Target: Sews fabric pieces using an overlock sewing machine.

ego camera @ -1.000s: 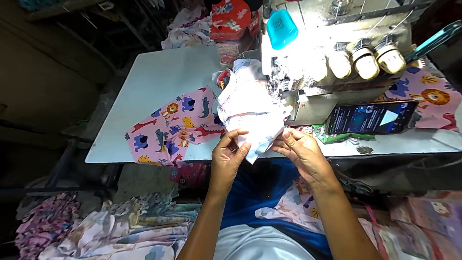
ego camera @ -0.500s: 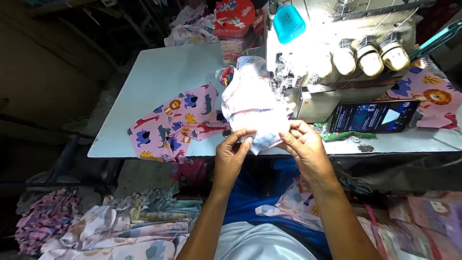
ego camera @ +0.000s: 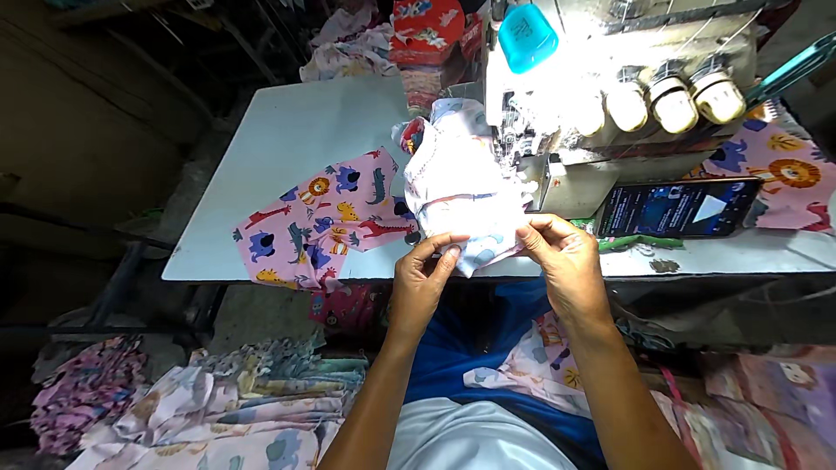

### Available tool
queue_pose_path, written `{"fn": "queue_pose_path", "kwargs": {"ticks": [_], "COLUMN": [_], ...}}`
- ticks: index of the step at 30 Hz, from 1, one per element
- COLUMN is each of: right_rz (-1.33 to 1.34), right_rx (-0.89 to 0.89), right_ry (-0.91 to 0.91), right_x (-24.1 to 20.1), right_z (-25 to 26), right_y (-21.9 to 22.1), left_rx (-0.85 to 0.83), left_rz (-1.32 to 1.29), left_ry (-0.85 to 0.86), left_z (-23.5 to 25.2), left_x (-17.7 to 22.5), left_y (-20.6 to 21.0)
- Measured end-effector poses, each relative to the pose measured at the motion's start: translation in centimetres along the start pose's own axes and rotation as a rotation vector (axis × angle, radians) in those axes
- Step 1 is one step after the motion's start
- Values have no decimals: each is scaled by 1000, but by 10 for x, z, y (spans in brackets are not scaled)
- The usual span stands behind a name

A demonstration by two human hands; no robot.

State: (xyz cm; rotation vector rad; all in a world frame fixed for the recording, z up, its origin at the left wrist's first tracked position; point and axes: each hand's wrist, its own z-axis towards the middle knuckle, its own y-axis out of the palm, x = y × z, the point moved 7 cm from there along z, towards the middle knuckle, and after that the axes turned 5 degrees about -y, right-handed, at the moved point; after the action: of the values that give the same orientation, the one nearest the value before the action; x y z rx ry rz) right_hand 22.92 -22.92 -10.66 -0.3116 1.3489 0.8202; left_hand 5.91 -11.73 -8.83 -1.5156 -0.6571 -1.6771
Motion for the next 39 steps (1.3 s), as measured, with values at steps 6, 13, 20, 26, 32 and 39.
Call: {"fn": "queue_pose_path", "kwargs": {"ticks": [6, 13, 20, 26, 32, 39], "right_rz": [-88, -47, -104, -289, -864, -985], "right_rx": [8, 16, 65, 39, 1, -17], "right_ry": [-80, -38, -108, -275, -408, -450], "right_x": [-6, -8, -11, -22, -41, -37], "right_z": [-1, -6, -21, -11, 14, 7], "right_y": [-1, 0, -10, -2, 22, 23], "left_rx": [-90, -19, 45, -155, -178, -22], "left_rz": [-93, -326, 88, 267, 319, 307], "left_ry": [-91, -163, 52, 27, -73, -122], "left_z": [0, 0, -2, 27, 87, 122], "left_x": [-7, -12, 18, 35, 37, 23], "left_y": [8, 16, 5, -3, -7, -15]}}
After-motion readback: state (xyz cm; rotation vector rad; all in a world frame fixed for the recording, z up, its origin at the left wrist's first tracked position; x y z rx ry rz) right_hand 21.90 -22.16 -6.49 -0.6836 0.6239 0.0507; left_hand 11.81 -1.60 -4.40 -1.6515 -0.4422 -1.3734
